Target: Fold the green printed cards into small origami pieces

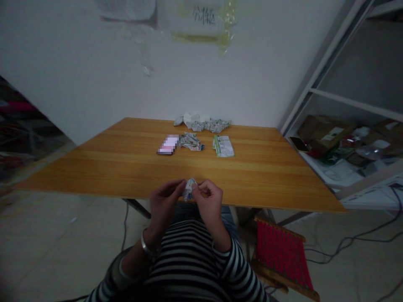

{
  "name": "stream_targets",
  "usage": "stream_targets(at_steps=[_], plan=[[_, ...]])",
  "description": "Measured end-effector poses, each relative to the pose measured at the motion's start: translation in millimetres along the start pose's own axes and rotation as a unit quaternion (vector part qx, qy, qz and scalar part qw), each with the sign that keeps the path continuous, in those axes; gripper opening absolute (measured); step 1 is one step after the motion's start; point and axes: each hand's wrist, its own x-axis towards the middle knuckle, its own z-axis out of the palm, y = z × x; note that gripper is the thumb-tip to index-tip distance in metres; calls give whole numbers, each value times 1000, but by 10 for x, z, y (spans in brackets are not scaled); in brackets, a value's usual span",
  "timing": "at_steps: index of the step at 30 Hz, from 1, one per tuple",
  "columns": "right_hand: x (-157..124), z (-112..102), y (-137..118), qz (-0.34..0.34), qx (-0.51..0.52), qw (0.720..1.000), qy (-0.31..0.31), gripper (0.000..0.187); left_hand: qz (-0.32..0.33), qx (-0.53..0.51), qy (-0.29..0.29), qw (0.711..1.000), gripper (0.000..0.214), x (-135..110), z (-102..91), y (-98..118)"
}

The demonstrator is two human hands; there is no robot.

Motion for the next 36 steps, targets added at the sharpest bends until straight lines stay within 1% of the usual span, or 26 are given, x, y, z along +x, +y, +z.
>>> stream_targets(at_steps=[3, 7, 8, 9, 11, 13, 14, 16, 19, 23, 28, 31, 36], plan=[[-2, 27, -10, 19, 16, 1000, 10, 34, 8, 10, -7, 1000, 31, -12, 0, 4], [-25, 50, -19, 20, 19, 999, 31, 34, 37, 29, -7, 999, 29, -10, -25, -4], [-29, 48, -21, 19, 22, 999, 34, 32, 38, 39, -15, 998, 30, 1, -39, -1], [-30, 40, -23, 20, 27, 999, 36, 30, 37, 48, -31, 998, 31, 18, -58, 6], [-21, 10, -25, 25, 41, 998, 34, 30, 28, 62, -89, 994, 33, 66, -108, 29], [1, -38, -25, 39, 51, 998, 15, 33, 17, 66, -157, 985, 35, 122, -165, 56], [14, -64, -24, 46, 51, 998, 1, 34, 8, 68, -180, 981, 38, 147, -191, 66], [38, -114, -21, 54, 41, 997, -32, 31, -14, 66, -198, 978, 38, 182, -227, 76], [60, -160, -15, 55, 20, 996, -67, 29, -38, 57, -183, 981, 32, 188, -233, 67], [48, -154, 1, 48, -1, 997, -58, 32, -44, 31, -158, 986, 26, 147, -184, 42], [-7, -98, 19, 41, -37, 997, -46, 30, -25, 22, -95, 995, 22, 94, -139, 42], [-40, -66, 11, 29, -53, 997, -54, 27, -14, 19, -64, 998, 22, 72, -128, 48], [-84, -23, -2, 10, -78, 994, -77, 26, 18, 21, -28, 999, 17, 58, -112, 33]])
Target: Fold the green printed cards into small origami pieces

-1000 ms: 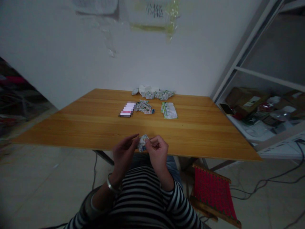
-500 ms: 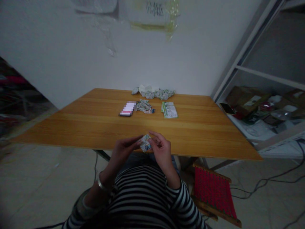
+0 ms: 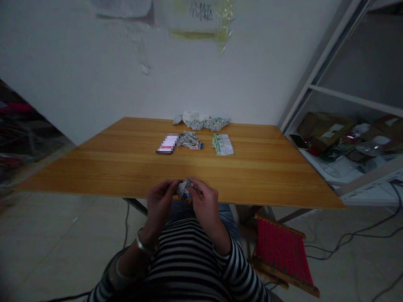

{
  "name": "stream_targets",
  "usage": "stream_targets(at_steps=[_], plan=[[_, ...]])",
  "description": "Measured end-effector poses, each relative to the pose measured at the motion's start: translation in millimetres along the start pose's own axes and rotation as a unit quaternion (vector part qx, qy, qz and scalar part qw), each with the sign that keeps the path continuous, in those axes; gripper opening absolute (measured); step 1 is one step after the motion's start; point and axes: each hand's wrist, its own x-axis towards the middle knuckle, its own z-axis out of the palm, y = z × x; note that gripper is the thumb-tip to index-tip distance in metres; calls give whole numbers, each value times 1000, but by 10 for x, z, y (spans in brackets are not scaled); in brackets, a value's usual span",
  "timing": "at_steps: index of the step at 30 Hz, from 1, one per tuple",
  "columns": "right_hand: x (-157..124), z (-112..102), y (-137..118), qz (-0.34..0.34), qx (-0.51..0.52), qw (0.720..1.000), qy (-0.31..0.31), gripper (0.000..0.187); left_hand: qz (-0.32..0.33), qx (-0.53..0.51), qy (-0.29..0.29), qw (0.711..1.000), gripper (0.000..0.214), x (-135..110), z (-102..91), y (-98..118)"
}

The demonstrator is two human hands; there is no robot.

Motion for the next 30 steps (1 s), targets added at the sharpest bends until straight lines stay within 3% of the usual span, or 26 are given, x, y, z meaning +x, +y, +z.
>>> stream_targets(at_steps=[4, 9, 14, 21, 25, 30], plan=[[10, 0, 0, -1, 10, 1000, -5, 27, 14, 11, 8, 1000, 20, -3, 8, 6], [44, -48, 11, -1, 56, 997, 46, 36, 10, -10, -52, 999, 43, -16, -6, 3], [41, -99, 33, -11, 54, 998, 42, 35, 90, 106, -30, 990, 27, -14, -60, -5], [96, -248, 22, -38, 8, 999, -7, 31, 136, 143, -130, 972, 17, 61, -165, 96], [109, -254, -3, -35, -1, 999, -17, 33, 90, 124, -125, 980, 16, 61, -142, 117], [94, -191, -1, -46, -15, 999, 1, 34, -18, 42, -61, 997, 15, 34, -58, 130]])
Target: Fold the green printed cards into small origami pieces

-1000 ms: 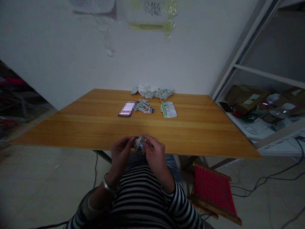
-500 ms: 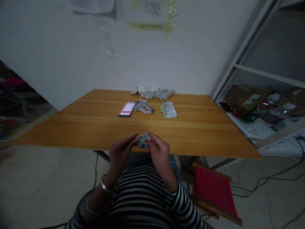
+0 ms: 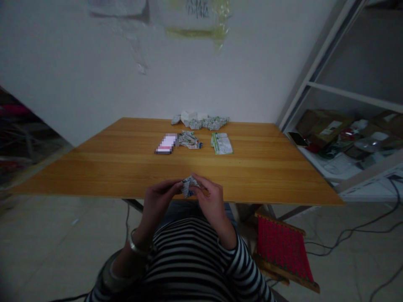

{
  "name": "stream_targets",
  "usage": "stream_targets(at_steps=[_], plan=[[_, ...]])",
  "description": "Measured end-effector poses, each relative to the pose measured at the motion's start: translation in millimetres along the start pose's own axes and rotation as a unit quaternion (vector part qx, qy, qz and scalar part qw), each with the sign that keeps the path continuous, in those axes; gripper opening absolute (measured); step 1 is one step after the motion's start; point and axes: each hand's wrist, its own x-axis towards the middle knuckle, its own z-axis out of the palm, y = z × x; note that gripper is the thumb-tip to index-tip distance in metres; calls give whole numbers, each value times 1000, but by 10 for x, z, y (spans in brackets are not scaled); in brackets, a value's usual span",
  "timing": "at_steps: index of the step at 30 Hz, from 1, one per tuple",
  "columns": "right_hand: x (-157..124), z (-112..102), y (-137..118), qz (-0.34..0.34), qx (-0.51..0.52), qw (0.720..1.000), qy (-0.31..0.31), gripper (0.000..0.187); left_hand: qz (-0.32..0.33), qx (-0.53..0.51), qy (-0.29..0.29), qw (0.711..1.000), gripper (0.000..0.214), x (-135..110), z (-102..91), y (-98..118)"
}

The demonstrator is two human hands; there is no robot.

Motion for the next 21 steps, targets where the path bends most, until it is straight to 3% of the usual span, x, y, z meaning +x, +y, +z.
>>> stream_targets(at_steps=[5, 11, 17, 21], plan=[[13, 74, 43, 49, 36, 998, -5, 35, -40, -46, 25, 998, 19, -7, 68, -50], [84, 131, 57, 131, 135, 981, -56, 30, -7, -19, 57, 998, 14, -48, 142, -85], [93, 114, 112, 128, 163, 976, -66, 33, -17, 15, -25, 999, 16, 6, 78, -53], [112, 111, 158, 108, 120, 981, -103, 33, -30, 45, -90, 994, 24, 61, 27, -51]])
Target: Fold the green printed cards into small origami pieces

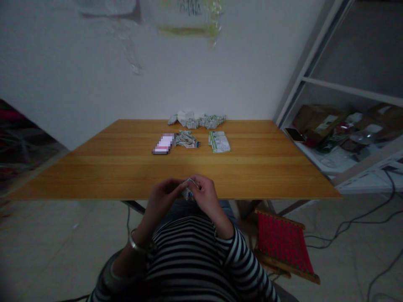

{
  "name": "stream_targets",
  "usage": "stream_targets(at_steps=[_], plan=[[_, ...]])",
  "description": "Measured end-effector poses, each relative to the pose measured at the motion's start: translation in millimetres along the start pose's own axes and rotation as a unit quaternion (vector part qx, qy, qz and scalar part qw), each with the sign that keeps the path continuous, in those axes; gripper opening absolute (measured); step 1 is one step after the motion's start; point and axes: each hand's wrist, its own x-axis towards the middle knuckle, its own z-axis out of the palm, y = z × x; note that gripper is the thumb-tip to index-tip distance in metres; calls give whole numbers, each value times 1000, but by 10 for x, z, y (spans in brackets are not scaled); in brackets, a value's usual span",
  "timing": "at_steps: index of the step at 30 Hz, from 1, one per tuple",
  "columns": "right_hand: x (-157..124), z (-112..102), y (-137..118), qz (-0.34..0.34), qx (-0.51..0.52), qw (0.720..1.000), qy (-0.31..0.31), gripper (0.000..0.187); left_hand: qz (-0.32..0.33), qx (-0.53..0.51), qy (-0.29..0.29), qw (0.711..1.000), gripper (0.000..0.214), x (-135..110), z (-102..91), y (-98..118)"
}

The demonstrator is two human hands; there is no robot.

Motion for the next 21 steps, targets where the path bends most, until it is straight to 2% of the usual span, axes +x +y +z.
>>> stream_targets(at_steps=[3, 7, 9, 14, 18, 21], plan=[[18, -11, -10, -10, -30, 999, -13, 33, -8, 28, -36, 999, 28, 10, -23, -8], [13, -38, -37, -11, -39, 998, -48, 44, 9, 54, -14, 998, 32, 10, -30, -38], [6, -57, -46, -4, -40, 997, -65, 44, 13, 58, -17, 998, 32, 14, -26, -60], [-19, -67, -80, 40, 40, 995, -87, 41, 7, 7, -52, 999, 31, 22, -13, -70], [-52, 21, -96, 40, 96, 994, -40, 40, -3, -43, -71, 997, 33, 26, 3, -67], [-61, 97, -81, 5, 67, 998, 18, 46, 20, -21, -34, 999, 31, 38, 19, -119]])
